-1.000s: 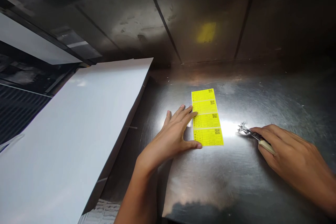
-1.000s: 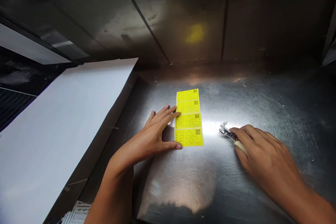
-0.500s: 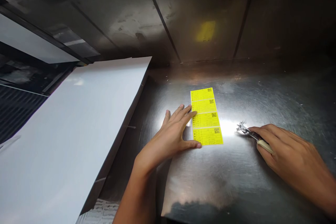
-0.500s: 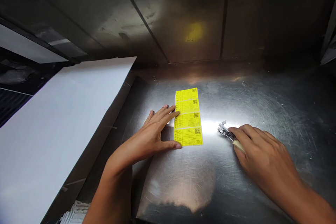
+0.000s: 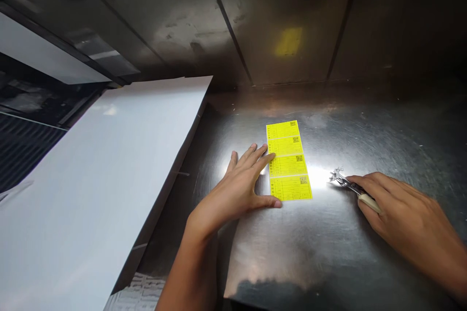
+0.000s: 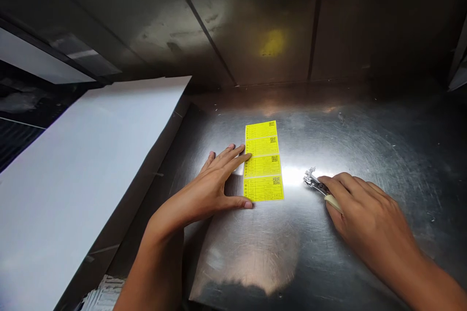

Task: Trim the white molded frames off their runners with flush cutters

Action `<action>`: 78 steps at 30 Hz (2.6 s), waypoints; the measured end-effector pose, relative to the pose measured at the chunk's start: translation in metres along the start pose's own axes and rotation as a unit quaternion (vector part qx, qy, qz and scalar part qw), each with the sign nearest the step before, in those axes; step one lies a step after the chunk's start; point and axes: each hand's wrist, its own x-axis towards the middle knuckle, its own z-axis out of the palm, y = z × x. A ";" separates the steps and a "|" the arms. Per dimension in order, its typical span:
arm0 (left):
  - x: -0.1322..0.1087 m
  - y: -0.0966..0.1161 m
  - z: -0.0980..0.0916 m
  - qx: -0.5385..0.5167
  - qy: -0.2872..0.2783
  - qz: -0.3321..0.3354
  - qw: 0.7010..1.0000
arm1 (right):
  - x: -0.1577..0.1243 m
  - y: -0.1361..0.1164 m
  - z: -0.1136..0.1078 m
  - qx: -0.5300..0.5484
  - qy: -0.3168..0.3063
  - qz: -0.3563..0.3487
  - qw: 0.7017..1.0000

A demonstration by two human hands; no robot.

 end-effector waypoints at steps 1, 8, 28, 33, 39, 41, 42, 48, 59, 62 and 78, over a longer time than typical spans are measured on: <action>0.000 0.000 0.000 0.004 0.001 -0.003 1.000 | 0.000 0.000 0.000 0.001 -0.002 0.001 1.000; 0.000 -0.001 0.005 0.024 0.009 0.003 1.000 | 0.000 -0.001 0.001 0.000 -0.001 0.001 1.000; 0.003 -0.003 0.008 0.062 0.012 -0.013 0.998 | 0.001 -0.003 0.001 0.011 0.006 0.004 1.000; 0.002 -0.005 0.006 0.060 -0.004 -0.007 0.998 | 0.001 -0.005 0.001 0.006 0.009 -0.003 1.000; 0.003 -0.007 0.007 0.024 0.015 -0.011 1.000 | 0.004 -0.007 -0.001 0.005 0.018 -0.003 1.000; 0.003 -0.008 0.008 0.017 0.022 -0.010 1.000 | 0.004 -0.007 -0.001 0.005 0.018 -0.005 1.000; 0.003 -0.008 0.009 0.013 0.024 -0.009 1.000 | 0.004 -0.006 -0.001 0.005 0.017 -0.005 1.000; 0.000 -0.008 0.007 -0.016 0.053 0.017 0.998 | 0.003 -0.007 -0.001 0.007 0.009 -0.003 1.000; -0.008 -0.015 -0.002 -0.028 0.043 0.059 0.997 | 0.000 -0.005 0.000 0.011 0.003 0.001 1.000; -0.006 -0.013 -0.001 -0.028 0.021 0.053 0.998 | 0.000 -0.005 0.000 0.004 0.005 -0.003 1.000; -0.004 -0.007 0.003 0.010 0.029 0.042 0.999 | 0.002 -0.007 -0.001 0.006 0.013 -0.006 1.000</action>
